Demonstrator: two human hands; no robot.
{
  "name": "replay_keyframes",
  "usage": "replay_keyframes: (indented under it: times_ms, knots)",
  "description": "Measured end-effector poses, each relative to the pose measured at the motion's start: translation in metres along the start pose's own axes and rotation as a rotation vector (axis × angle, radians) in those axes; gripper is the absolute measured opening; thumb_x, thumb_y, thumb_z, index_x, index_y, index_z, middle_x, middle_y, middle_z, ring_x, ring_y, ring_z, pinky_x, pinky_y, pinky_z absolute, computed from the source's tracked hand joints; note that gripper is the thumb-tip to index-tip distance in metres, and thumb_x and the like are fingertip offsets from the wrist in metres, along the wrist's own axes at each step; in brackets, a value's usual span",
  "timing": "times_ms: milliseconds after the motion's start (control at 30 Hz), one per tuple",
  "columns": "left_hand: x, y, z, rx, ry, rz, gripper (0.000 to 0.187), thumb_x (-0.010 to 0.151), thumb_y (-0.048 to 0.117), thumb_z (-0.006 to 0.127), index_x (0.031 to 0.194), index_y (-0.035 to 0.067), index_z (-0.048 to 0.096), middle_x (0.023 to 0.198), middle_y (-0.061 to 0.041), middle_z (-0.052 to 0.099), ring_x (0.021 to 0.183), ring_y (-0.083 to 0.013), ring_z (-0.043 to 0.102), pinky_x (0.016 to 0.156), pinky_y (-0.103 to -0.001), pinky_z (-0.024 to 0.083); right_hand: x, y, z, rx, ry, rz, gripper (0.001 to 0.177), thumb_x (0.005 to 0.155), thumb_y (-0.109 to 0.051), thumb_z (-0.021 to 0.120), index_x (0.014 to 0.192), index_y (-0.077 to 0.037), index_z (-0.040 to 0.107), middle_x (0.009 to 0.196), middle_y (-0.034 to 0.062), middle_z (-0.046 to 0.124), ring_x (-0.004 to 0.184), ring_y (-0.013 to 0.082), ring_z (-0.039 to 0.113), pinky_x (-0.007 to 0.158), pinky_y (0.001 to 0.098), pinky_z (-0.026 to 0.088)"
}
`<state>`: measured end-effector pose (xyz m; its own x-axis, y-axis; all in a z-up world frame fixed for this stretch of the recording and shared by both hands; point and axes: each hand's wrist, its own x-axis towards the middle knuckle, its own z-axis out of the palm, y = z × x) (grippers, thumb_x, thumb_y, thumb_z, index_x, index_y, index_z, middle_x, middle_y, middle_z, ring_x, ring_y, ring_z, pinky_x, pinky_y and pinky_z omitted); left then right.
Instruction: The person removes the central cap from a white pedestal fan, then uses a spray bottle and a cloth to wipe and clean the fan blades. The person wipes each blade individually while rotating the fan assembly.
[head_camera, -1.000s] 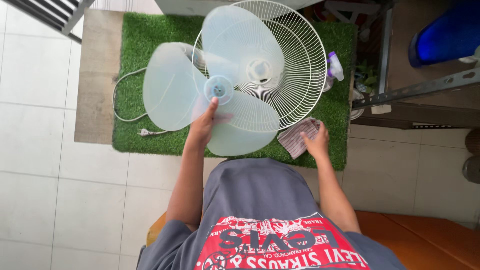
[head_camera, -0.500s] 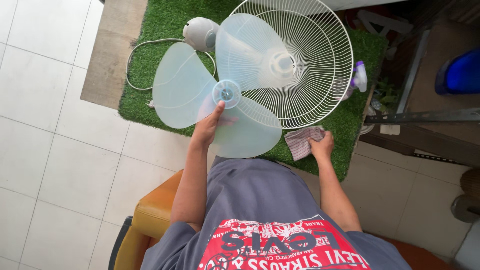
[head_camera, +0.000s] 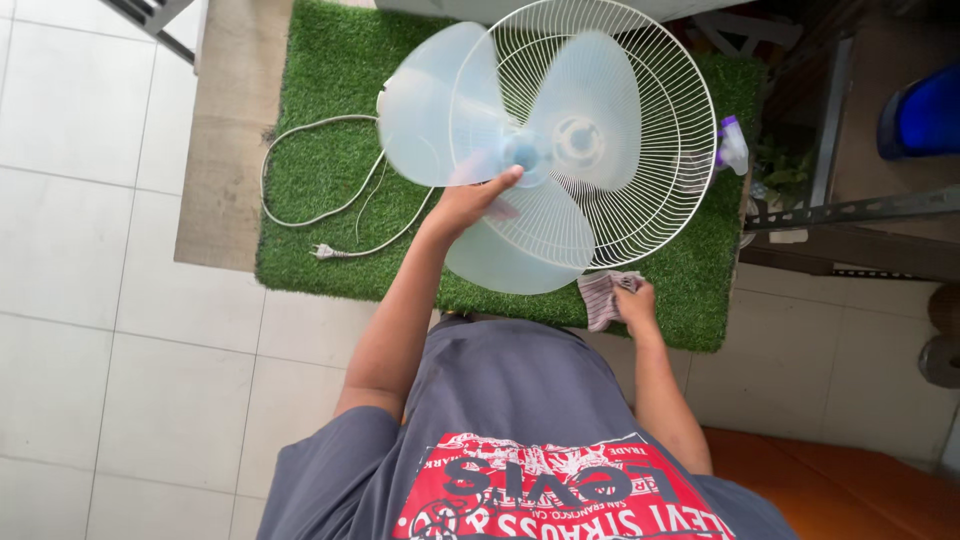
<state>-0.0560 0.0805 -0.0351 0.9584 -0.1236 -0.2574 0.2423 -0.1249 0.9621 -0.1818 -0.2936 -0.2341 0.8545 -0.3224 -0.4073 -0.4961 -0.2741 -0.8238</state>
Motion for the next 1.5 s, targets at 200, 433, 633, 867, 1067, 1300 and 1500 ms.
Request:
replay_keyframes:
  times_ms: [200, 433, 633, 867, 1067, 1300, 1500]
  knots:
    - [0.038, 0.004, 0.002, 0.078, -0.295, -0.154, 0.078, 0.077, 0.046, 0.083, 0.135, 0.001, 0.059, 0.126, -0.018, 0.068, 0.113, -0.0288, 0.071, 0.070, -0.036, 0.064, -0.029, 0.007, 0.013, 0.117, 0.117, -0.067, 0.013, 0.084, -0.005, 0.071, 0.095, 0.003, 0.073, 0.090, 0.0068, 0.074, 0.080, 0.0148, 0.067, 0.070, 0.0322, 0.052]
    - [0.083, -0.005, 0.018, 0.068, -0.417, -0.194, 0.080, 0.072, 0.043, 0.089, 0.133, 0.000, 0.059, 0.124, -0.018, 0.069, 0.112, -0.0289, 0.071, 0.069, -0.039, 0.064, -0.037, 0.014, -0.008, 0.171, 0.234, 0.026, 0.016, 0.082, -0.004, 0.070, 0.098, -0.001, 0.072, 0.095, 0.0051, 0.074, 0.083, 0.0140, 0.067, 0.073, 0.0303, 0.054]
    - [0.100, -0.009, 0.021, 0.288, -0.443, -0.199, 0.074, 0.077, 0.050, 0.081, 0.132, 0.004, 0.063, 0.117, -0.017, 0.072, 0.105, -0.0276, 0.073, 0.078, -0.039, 0.065, -0.023, -0.001, -0.071, 0.189, 0.358, 0.016, 0.022, 0.084, -0.001, 0.072, 0.105, 0.003, 0.069, 0.102, 0.0105, 0.072, 0.087, 0.0187, 0.067, 0.074, 0.0339, 0.054]
    - [0.048, 0.035, -0.024, 0.758, -0.245, -0.153, 0.063, 0.088, 0.058, 0.077, 0.108, -0.002, 0.076, 0.102, -0.018, 0.076, 0.094, -0.0257, 0.075, 0.085, -0.039, 0.059, -0.025, -0.087, -0.170, 0.433, 0.287, -0.158, 0.030, 0.092, 0.007, 0.064, 0.119, -0.002, 0.055, 0.120, 0.0140, 0.066, 0.107, 0.0213, 0.071, 0.097, 0.0386, 0.061]
    - [-0.032, 0.094, 0.006, 0.438, -0.075, 0.255, 0.058, 0.086, 0.039, 0.079, 0.133, 0.010, 0.065, 0.127, -0.010, 0.070, 0.120, -0.0247, 0.070, 0.101, -0.042, 0.059, -0.025, -0.198, -0.133, 0.732, 0.149, -0.407, 0.029, 0.094, 0.008, 0.069, 0.115, -0.008, 0.059, 0.119, 0.0110, 0.066, 0.110, 0.0227, 0.070, 0.099, 0.0395, 0.061]
    - [-0.022, 0.085, 0.100, 0.446, -0.147, 0.797, 0.104, 0.073, 0.034, 0.089, 0.157, 0.010, 0.034, 0.163, -0.016, 0.033, 0.146, -0.0398, 0.042, 0.117, -0.051, 0.040, -0.045, -0.302, -0.007, 0.856, -0.371, -0.323, 0.034, 0.095, -0.010, 0.072, 0.124, -0.008, 0.053, 0.124, 0.0088, 0.062, 0.116, 0.0222, 0.065, 0.102, 0.0406, 0.059]
    - [0.020, 0.003, 0.093, -0.158, -0.266, 0.250, 0.061, 0.101, 0.036, 0.072, 0.152, 0.011, 0.051, 0.141, -0.011, 0.065, 0.132, -0.0279, 0.062, 0.114, -0.046, 0.051, -0.009, -0.270, -0.059, 0.728, -0.569, -0.295, 0.039, 0.105, -0.026, 0.054, 0.136, -0.004, 0.055, 0.136, 0.0151, 0.063, 0.119, 0.0230, 0.071, 0.102, 0.0356, 0.062]
